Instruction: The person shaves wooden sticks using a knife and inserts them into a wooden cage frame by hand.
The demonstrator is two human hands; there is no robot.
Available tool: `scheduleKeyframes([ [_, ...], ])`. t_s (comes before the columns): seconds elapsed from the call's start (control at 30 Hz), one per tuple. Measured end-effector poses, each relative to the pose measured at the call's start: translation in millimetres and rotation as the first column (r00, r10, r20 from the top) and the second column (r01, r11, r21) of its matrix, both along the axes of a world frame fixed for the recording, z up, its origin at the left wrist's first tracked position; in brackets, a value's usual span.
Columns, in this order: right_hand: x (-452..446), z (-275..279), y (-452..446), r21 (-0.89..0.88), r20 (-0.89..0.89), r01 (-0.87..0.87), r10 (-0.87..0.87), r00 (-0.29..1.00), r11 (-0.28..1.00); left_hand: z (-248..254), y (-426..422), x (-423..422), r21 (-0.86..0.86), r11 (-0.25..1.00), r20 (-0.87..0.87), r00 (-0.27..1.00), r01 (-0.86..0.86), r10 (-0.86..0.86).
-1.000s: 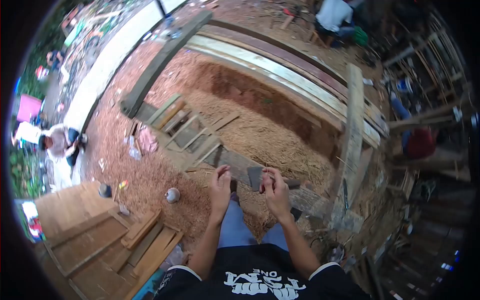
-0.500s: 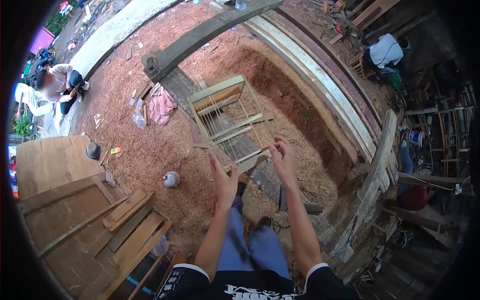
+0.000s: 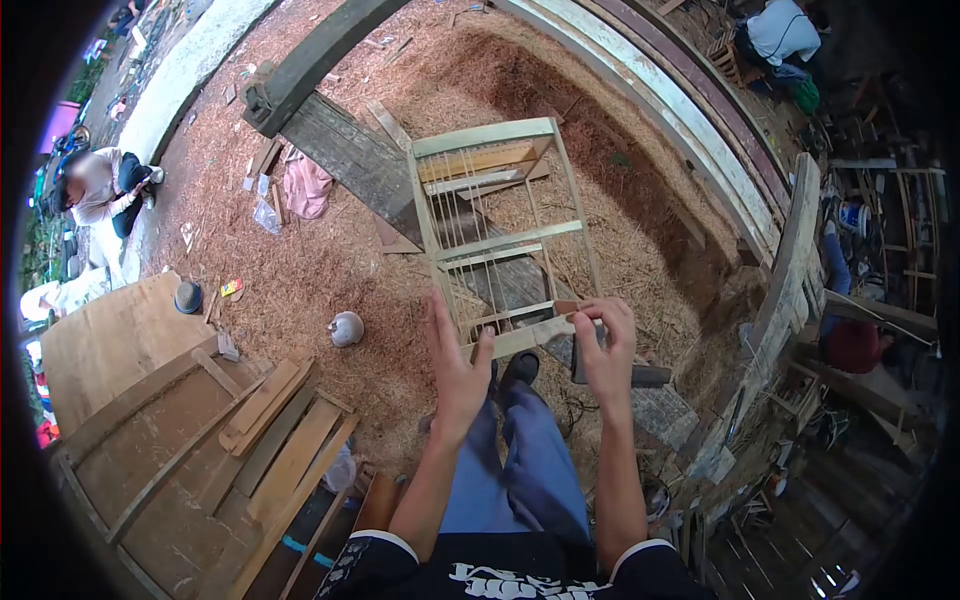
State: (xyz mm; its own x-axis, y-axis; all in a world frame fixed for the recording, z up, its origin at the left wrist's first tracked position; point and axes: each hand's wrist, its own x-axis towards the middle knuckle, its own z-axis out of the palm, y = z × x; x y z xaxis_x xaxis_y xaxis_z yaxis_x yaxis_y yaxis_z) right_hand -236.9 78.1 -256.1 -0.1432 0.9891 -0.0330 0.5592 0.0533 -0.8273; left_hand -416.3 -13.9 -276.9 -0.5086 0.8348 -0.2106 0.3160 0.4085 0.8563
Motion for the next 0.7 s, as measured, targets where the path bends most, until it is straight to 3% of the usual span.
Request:
scheduleKeyframes([
  [0.23, 25, -2, -16, -0.011, 0.171, 0.075, -0.072, 0.983, 0.997, -9, -9, 38, -0.007, 1.000, -0.028, 1.000, -0.011, 0.011],
  [0.33, 25, -1, -14, 0.134, 0.382, -0.076, 0.019, 0.924, 0.988, -11, -4, 43, -0.017, 1.000, -0.098, 0.995, -0.024, 0.023],
  [0.43, 17, 13, -13, 0.257, 0.516, -0.143, -0.010, 0.856, 0.956, -16, -4, 45, -0.023, 1.000, -0.155, 0.988, -0.008, 0.004],
  [0.57, 11, 5, -8, 0.086, 0.331, -0.277, 0.234, 0.914, 0.957, -17, -5, 44, 0.006, 1.000, -0.176, 0.984, -0.005, 0.006],
  [0.7, -3, -15, -5, 0.106, 0.169, -0.343, 0.323, 0.931, 0.933, -19, -5, 44, -0.005, 1.000, -0.185, 0.983, -0.011, 0.010],
])
